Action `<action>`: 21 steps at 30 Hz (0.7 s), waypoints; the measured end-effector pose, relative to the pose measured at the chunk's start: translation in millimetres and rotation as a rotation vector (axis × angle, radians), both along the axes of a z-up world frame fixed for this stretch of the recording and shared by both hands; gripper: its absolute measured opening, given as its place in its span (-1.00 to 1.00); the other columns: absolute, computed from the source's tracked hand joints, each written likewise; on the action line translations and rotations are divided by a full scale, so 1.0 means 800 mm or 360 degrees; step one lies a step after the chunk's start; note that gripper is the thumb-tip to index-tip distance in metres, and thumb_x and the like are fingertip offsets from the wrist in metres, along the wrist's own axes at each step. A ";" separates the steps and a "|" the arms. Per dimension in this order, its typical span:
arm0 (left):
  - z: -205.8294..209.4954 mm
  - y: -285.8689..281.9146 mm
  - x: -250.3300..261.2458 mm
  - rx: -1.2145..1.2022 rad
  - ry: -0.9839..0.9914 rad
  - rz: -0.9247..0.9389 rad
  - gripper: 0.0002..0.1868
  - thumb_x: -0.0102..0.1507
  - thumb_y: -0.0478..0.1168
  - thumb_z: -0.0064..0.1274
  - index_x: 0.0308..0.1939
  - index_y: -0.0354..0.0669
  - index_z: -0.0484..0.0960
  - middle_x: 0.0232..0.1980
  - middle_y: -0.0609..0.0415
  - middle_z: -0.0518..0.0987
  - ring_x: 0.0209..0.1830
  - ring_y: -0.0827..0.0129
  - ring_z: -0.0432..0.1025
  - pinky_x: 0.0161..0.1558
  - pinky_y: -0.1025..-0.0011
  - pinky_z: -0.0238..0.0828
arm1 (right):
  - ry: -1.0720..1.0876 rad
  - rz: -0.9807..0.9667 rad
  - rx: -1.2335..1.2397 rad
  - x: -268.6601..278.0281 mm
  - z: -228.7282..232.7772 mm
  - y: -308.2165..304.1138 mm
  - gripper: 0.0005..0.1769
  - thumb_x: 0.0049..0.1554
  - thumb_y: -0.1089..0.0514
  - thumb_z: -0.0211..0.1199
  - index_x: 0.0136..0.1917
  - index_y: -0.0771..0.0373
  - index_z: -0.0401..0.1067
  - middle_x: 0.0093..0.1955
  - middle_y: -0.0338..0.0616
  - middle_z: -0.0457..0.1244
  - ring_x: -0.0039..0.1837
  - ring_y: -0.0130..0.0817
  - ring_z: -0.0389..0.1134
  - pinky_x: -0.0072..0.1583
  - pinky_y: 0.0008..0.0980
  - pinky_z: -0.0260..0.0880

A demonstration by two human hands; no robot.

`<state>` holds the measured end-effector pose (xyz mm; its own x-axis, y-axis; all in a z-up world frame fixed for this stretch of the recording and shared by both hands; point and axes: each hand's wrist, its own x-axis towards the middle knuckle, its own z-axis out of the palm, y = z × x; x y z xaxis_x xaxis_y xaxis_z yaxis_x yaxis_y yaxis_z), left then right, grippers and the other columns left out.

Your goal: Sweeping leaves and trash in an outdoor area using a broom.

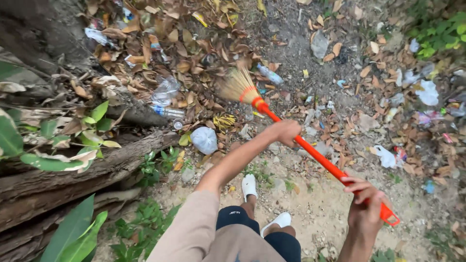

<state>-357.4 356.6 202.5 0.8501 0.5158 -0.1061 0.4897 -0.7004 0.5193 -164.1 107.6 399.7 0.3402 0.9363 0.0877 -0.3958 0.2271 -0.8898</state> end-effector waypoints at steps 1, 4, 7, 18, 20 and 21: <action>-0.040 -0.007 0.009 0.0011 -0.0104 -0.0079 -0.64 0.00 0.09 0.30 -0.58 -0.10 0.64 -0.49 -0.13 0.62 -0.41 -0.07 0.54 -0.27 0.07 0.50 | -0.0358 0.0004 -0.0064 -0.009 0.014 0.008 -0.38 0.50 -0.15 -0.09 -0.29 0.24 0.31 0.01 0.06 0.38 0.34 0.09 0.35 0.54 0.11 0.18; -0.144 -0.014 0.016 -0.0094 -0.0176 -0.0231 -0.72 0.00 0.00 0.28 -0.57 -0.11 0.63 -0.46 -0.13 0.62 -0.39 -0.05 0.55 -0.27 0.10 0.51 | -0.0837 -0.0013 -0.0338 -0.058 -0.001 0.029 -0.53 0.45 0.05 -0.02 -0.23 0.30 0.44 -0.05 0.02 0.41 0.13 -0.13 0.40 0.24 -0.13 0.28; -0.188 0.004 -0.027 -0.0245 0.0104 -0.0211 -0.84 0.04 -0.10 0.22 -0.53 -0.06 0.65 -0.38 -0.09 0.64 -0.31 -0.03 0.58 -0.25 0.09 0.53 | -0.0890 0.0016 -0.0521 -0.117 -0.047 0.037 -0.58 0.39 0.12 -0.03 -0.17 0.33 0.53 0.09 0.04 0.43 0.14 -0.22 0.40 0.11 -0.29 0.29; -0.012 0.015 -0.009 0.0037 0.0325 -0.0074 -0.73 0.05 0.01 0.25 -0.54 -0.10 0.69 -0.40 -0.10 0.66 -0.31 -0.06 0.58 -0.21 0.01 0.52 | 0.0432 -0.0286 -0.0341 0.018 -0.137 -0.036 -0.75 0.31 0.16 0.00 -0.23 0.24 0.21 -0.03 -0.04 0.32 0.50 0.32 0.23 0.68 0.31 -0.18; 0.040 -0.013 0.012 0.0135 -0.0033 0.0149 -0.72 -0.04 0.03 0.29 -0.56 -0.10 0.72 -0.48 -0.14 0.64 -0.40 -0.07 0.57 -0.29 0.01 0.51 | 0.0128 -0.0274 0.0049 0.044 -0.068 -0.019 -0.25 0.60 -0.18 -0.18 -0.40 0.17 0.10 -0.39 -0.12 0.16 -0.04 -0.06 0.34 0.57 0.19 -0.01; 0.049 -0.027 0.012 0.0137 -0.0031 0.0189 -0.72 -0.04 0.03 0.29 -0.56 -0.10 0.72 -0.48 -0.14 0.64 -0.40 -0.07 0.57 -0.29 0.01 0.51 | 0.0129 -0.0234 0.0049 0.046 -0.038 -0.005 -0.25 0.60 -0.18 -0.18 -0.40 0.17 0.10 -0.39 -0.12 0.16 -0.04 -0.06 0.34 0.57 0.19 -0.01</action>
